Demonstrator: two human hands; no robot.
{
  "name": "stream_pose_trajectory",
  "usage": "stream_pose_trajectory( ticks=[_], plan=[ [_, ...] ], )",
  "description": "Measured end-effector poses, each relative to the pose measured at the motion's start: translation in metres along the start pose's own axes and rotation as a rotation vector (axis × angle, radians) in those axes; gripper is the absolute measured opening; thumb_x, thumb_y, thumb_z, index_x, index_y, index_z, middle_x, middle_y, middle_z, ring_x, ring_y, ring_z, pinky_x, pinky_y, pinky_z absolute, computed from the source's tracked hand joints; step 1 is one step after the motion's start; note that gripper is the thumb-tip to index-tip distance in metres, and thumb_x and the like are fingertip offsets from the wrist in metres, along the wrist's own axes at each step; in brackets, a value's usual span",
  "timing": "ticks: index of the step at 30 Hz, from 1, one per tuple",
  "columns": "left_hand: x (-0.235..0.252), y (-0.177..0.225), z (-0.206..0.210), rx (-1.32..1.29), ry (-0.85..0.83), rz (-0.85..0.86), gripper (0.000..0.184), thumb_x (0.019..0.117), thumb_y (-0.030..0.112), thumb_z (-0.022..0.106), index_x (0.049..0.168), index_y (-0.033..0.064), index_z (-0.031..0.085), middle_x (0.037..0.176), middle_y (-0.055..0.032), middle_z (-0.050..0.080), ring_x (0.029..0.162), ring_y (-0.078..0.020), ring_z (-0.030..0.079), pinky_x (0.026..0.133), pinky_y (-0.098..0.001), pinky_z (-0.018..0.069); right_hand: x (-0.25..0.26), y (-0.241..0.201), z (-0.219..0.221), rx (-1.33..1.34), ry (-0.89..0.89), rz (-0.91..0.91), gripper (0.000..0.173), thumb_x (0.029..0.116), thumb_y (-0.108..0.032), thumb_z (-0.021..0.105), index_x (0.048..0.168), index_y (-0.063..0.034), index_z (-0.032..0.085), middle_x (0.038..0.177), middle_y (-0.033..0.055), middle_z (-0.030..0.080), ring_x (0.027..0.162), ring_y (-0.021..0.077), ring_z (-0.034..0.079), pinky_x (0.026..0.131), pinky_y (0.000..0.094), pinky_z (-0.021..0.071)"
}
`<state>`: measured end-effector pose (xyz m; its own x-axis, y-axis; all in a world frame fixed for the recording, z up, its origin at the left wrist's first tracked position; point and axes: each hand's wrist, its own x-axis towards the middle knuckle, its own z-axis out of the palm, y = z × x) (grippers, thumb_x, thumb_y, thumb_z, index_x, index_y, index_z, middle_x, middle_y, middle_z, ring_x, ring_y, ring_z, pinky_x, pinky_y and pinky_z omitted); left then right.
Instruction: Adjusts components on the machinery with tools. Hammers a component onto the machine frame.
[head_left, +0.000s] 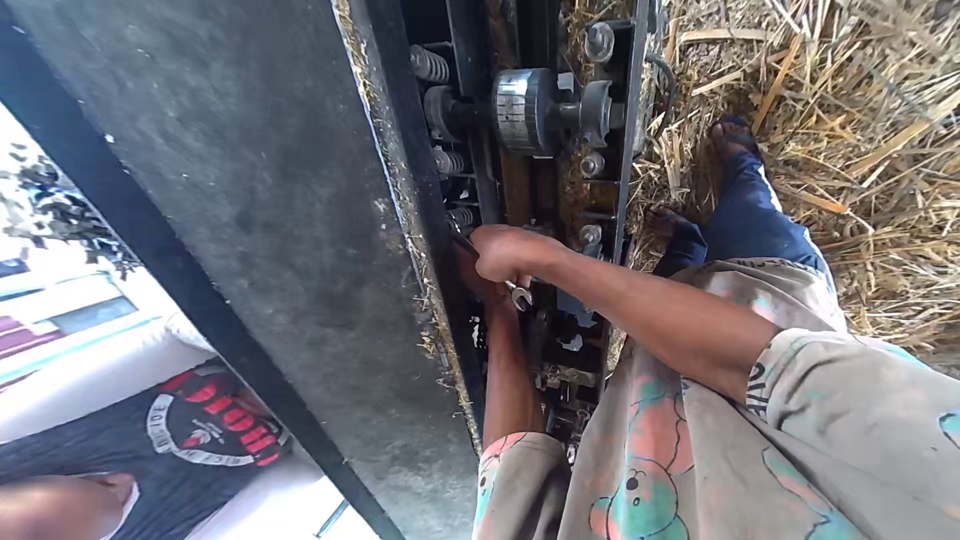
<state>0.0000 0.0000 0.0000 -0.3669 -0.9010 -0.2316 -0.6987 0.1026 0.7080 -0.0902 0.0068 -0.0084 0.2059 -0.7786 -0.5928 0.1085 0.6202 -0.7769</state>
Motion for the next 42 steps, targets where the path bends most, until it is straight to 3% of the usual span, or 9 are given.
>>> stream_pose_trajectory(
  ticks=[2, 6, 11, 18, 25, 30, 34, 38, 42],
  plan=[
    [0.014, -0.017, -0.002, 0.035, 0.01, -0.112, 0.041, 0.1077, -0.001, 0.04, 0.147, -0.01, 0.04, 0.143, -0.0142, 0.056, 0.121, -0.0065, 0.056, 0.106, -0.0223, 0.0419, 0.002, -0.001, -0.004, 0.039, -0.046, 0.032, 0.016, 0.101, -0.01, 0.053, 0.113, -0.002, 0.06, 0.086, 0.0134, 0.064, 0.067, 0.0217, 0.063, 0.059, 0.039, 0.0526],
    [0.042, -0.109, -0.006, 0.107, 0.104, 0.216, 0.045, 0.096, 0.014, 0.061, 0.134, -0.008, 0.052, 0.116, -0.0165, 0.067, 0.106, -0.0152, 0.066, 0.094, -0.0326, 0.0556, -0.007, -0.012, -0.019, -0.268, 0.081, -0.079, 0.011, 0.0958, -0.01, 0.061, 0.102, -0.0019, 0.066, 0.091, 0.0152, 0.065, 0.079, 0.0297, 0.065, 0.065, 0.0525, 0.0523],
    [0.044, -0.091, -0.006, 0.552, 0.134, 0.258, 0.052, 0.1104, 0.019, 0.044, 0.15, -0.0141, 0.036, 0.144, -0.0334, 0.053, 0.137, -0.0371, 0.053, 0.117, -0.0419, 0.0379, -0.008, -0.024, -0.057, -0.636, 0.462, -0.199, 0.018, 0.0972, -0.019, 0.059, 0.108, -0.008, 0.069, 0.109, 0.0158, 0.07, 0.107, 0.0376, 0.067, 0.079, 0.0613, 0.0522],
    [0.046, -0.085, -0.002, 0.558, 0.134, 0.126, 0.053, 0.112, 0.025, 0.039, 0.153, -0.0091, 0.037, 0.143, -0.0292, 0.056, 0.137, -0.0337, 0.054, 0.117, -0.0424, 0.0385, -0.037, 0.004, -0.032, -0.414, 0.454, -0.125, 0.007, 0.0938, -0.011, 0.065, 0.097, -0.0058, 0.068, 0.099, 0.0161, 0.07, 0.098, 0.0369, 0.069, 0.073, 0.0594, 0.0544],
    [0.052, -0.08, 0.003, 0.505, 0.153, 0.175, 0.041, 0.1086, 0.018, 0.041, 0.14, -0.0066, 0.051, 0.125, -0.0237, 0.065, 0.119, -0.0281, 0.063, 0.104, -0.0435, 0.0478, -0.058, 0.044, -0.012, -0.284, 0.419, -0.064, 0.018, 0.1036, -0.025, 0.056, 0.108, -0.011, 0.066, 0.094, 0.0116, 0.069, 0.095, 0.0325, 0.07, 0.075, 0.055, 0.0554],
    [0.053, -0.048, -0.002, 0.912, -0.115, 0.031, 0.04, 0.1026, 0.013, 0.05, 0.136, -0.0091, 0.052, 0.13, -0.0305, 0.061, 0.123, -0.0428, 0.061, 0.103, -0.0603, 0.048, -0.076, 0.046, -0.017, -0.232, 0.464, -0.138, 0.022, 0.1068, -0.027, 0.051, 0.115, -0.0124, 0.066, 0.095, 0.0095, 0.07, 0.095, 0.029, 0.07, 0.078, 0.0518, 0.0559],
    [0.051, -0.048, -0.011, 0.584, -0.137, 0.105, 0.06, 0.1102, 0.03, 0.042, 0.156, -0.0058, 0.026, 0.151, -0.0248, 0.049, 0.141, -0.0272, 0.049, 0.12, -0.0412, 0.0367, -0.096, 0.056, -0.021, -0.169, 0.523, -0.234, 0.023, 0.1078, -0.028, 0.051, 0.115, -0.0126, 0.067, 0.09, 0.0066, 0.069, 0.087, 0.0244, 0.069, 0.077, 0.0487, 0.0562],
    [0.008, -0.024, -0.005, 0.602, -0.15, 0.111, 0.084, 0.1048, 0.033, 0.054, 0.16, -0.0097, 0.007, 0.163, -0.0341, 0.023, 0.153, -0.0416, 0.027, 0.125, -0.0515, 0.0256, -0.124, 0.072, -0.026, -0.169, 0.557, -0.256, 0.023, 0.1075, -0.028, 0.051, 0.114, -0.0132, 0.068, 0.09, 0.0045, 0.07, 0.082, 0.021, 0.069, 0.075, 0.0481, 0.0578],
    [-0.007, -0.017, 0.018, 0.54, 0.024, 0.135, 0.071, 0.1064, 0.025, 0.049, 0.158, -0.0121, 0.018, 0.157, -0.0379, 0.032, 0.148, -0.0463, 0.033, 0.124, -0.0511, 0.0279, -0.157, 0.101, -0.034, -0.219, 0.602, -0.234, 0.023, 0.1077, -0.027, 0.052, 0.116, -0.012, 0.067, 0.089, 0.005, 0.07, 0.079, 0.0203, 0.07, 0.075, 0.0484, 0.0586]
  ],
)
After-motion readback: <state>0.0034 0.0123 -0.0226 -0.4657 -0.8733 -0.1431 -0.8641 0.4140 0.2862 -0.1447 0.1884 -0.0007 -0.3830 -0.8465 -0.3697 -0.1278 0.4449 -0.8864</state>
